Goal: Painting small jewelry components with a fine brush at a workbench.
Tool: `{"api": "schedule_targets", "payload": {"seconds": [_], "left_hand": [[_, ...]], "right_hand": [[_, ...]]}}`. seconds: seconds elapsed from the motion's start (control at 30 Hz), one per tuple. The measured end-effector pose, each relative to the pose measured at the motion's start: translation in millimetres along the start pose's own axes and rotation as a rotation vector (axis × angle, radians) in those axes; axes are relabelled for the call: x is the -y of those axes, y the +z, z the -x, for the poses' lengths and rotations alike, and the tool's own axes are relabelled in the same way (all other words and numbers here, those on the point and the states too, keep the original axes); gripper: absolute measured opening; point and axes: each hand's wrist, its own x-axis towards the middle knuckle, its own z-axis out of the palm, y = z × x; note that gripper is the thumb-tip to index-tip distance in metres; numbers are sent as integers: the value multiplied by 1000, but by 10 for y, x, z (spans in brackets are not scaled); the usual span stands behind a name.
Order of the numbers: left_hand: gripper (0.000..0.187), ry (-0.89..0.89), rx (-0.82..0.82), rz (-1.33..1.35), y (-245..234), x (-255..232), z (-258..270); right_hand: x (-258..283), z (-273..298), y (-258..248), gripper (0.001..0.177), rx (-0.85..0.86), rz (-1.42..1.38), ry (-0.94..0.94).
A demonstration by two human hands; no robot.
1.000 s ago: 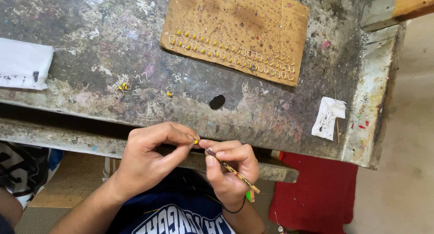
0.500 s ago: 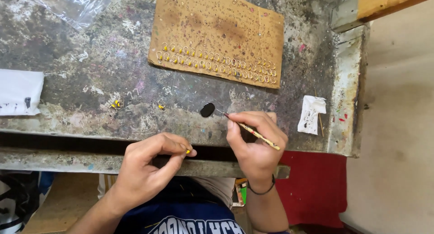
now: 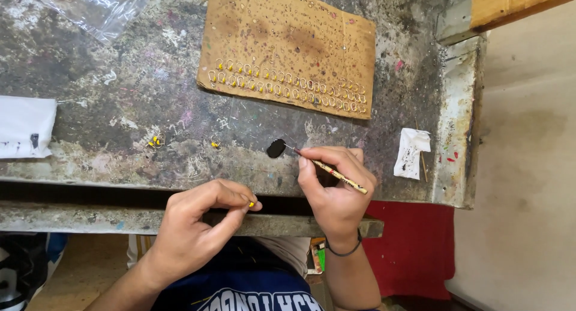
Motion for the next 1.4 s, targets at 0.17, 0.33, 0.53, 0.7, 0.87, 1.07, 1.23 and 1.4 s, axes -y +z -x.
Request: {"api": "schedule_targets", "payload": {"seconds": [0.17, 0.33, 0.53, 0.7, 0.87, 1.07, 1.23, 1.4], "left_hand": [[11, -10, 12, 10, -6, -23, -10], [11, -25, 8, 31, -12, -30, -6], [9, -17, 10, 16, -13, 5, 31], [10, -1, 10, -37, 1, 19, 41], [10, -12, 2, -43, 17, 17, 37], [11, -25, 8, -38, 8, 20, 41], [11, -38, 3, -38, 15, 31, 51], [12, -42, 1, -41, 16, 28, 50]], "right_hand": [[0, 7, -23, 6, -7, -14, 1], [-87, 403, -61, 5, -117, -354, -57], [106, 856, 131, 12, -47, -792, 181], [62, 857, 229, 19, -32, -858, 220], [67, 815, 232, 20, -9, -789, 230], [60, 787, 213, 17, 37, -780, 218], [63, 792, 224, 17, 29, -764, 216], [53, 808, 237, 17, 23, -781, 217]]}}
